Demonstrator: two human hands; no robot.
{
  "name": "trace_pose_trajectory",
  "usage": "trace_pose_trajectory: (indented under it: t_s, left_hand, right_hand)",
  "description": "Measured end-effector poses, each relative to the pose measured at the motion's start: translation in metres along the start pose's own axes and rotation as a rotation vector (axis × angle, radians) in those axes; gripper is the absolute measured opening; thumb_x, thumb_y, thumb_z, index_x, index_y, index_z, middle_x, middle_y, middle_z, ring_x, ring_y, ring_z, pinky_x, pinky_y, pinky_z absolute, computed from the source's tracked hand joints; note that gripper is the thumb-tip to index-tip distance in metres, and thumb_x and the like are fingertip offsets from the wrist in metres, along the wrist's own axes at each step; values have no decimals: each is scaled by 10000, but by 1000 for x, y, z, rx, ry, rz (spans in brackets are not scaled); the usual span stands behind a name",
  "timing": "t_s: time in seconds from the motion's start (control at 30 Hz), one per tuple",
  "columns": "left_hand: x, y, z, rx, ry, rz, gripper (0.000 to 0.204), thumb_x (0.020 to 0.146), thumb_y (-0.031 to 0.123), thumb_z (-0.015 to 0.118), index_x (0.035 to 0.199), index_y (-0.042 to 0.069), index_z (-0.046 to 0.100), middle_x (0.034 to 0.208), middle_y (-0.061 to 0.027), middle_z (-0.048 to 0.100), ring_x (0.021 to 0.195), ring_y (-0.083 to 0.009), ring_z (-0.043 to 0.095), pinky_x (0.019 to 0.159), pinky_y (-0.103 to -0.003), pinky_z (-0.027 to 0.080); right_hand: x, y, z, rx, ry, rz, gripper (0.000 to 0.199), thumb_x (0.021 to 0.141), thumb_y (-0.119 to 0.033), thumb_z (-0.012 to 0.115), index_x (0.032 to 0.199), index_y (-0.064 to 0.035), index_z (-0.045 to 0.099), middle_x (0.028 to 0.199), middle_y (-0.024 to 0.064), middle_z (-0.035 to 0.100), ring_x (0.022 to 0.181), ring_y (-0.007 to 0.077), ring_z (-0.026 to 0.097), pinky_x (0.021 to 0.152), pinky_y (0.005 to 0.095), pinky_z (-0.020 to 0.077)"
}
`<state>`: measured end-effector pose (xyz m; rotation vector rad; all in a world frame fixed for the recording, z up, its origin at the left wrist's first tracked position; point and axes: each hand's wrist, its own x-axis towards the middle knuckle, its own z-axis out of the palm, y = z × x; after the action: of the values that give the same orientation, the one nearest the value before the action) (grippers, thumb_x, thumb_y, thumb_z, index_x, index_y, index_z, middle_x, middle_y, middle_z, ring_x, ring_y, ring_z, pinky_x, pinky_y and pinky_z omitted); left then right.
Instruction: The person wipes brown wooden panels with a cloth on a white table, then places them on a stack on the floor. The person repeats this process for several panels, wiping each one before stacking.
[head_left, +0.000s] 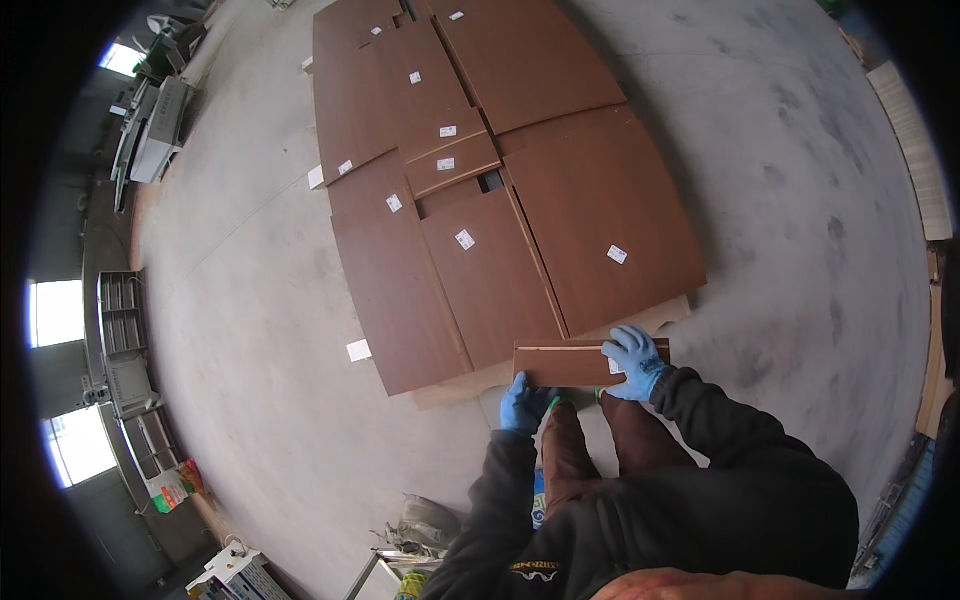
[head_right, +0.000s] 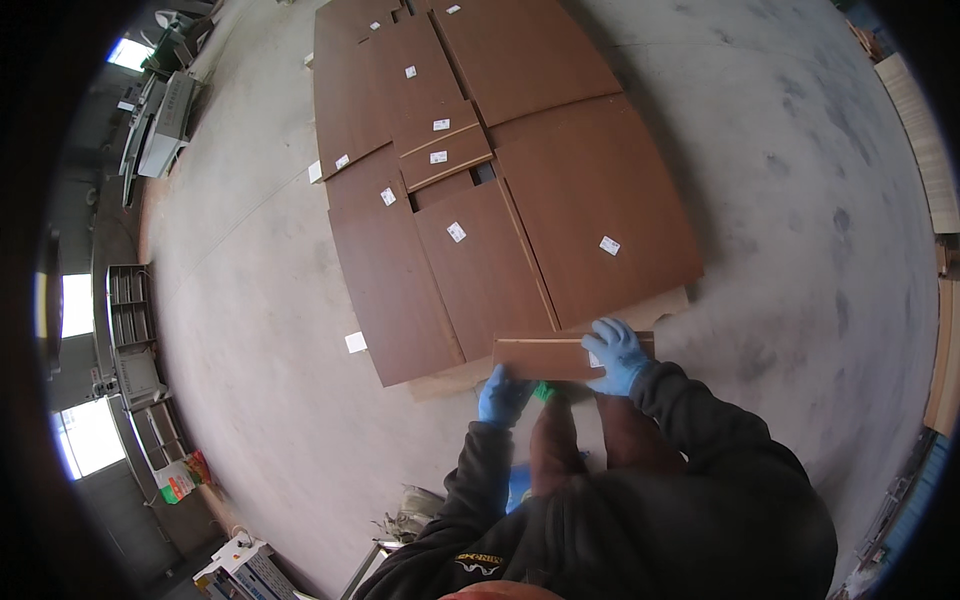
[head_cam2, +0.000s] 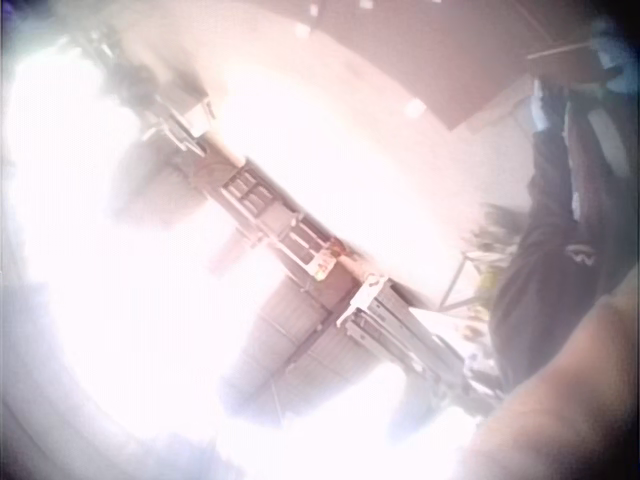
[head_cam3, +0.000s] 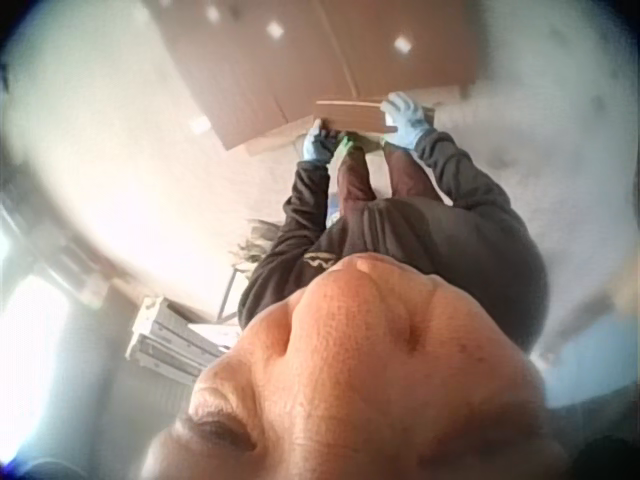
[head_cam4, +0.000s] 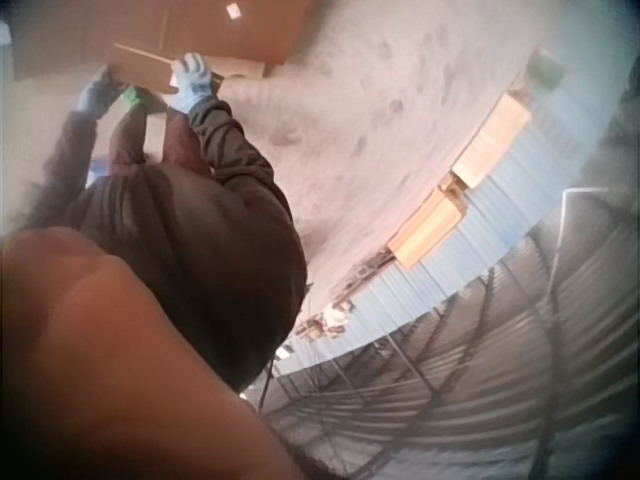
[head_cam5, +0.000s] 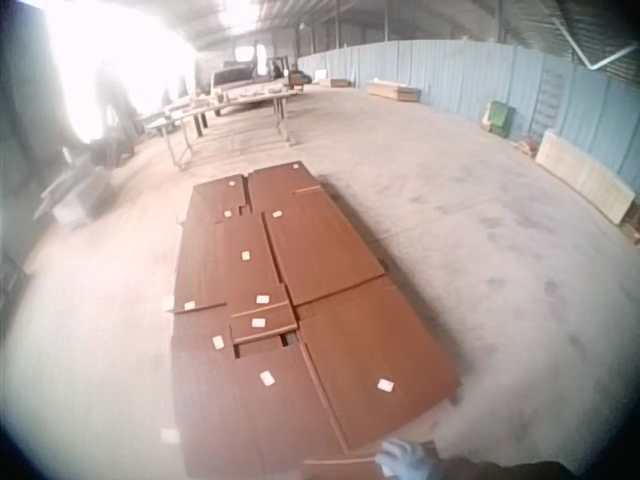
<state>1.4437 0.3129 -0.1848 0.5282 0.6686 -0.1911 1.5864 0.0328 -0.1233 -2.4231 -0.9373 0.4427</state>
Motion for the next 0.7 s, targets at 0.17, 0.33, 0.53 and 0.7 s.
trace_pose_trajectory:
  t_s: [0.17,0.33,0.53,0.7]
  left_hand:
    - [-68,-4,9,61,-59,143,518,1063,309,617,1467,9,495,1390,-175,628,1287,-373,610,1128,-522,489]
    - [-180,-50,8,-437,251,229,535,1094,286,566,1506,-40,467,1508,-256,548,1422,-416,519,1225,-566,421]
    - [-316,-159,26,-765,258,514,554,1046,280,639,1483,-36,512,1479,-226,589,1401,-403,535,1204,-545,433]
    - [-408,-252,27,-883,437,735,471,1030,272,666,1416,13,587,1401,-182,650,1306,-358,614,1096,-499,519]
  right_hand:
    - [-23,-42,-28,11,-23,-96,788,646,-389,889,1332,-127,604,1453,214,454,1403,469,388,1206,573,309]
    - [-30,-85,-44,20,-116,-444,809,664,-419,865,1349,-86,590,1424,225,483,1392,463,421,1202,582,323]
    - [-68,-166,-45,5,-302,-851,810,598,-405,876,1289,-92,595,1380,212,499,1336,454,459,1172,566,356]
    - [-135,-241,-31,33,-473,-1118,760,581,-329,886,1237,-86,588,1253,198,527,1211,439,509,1049,543,423]
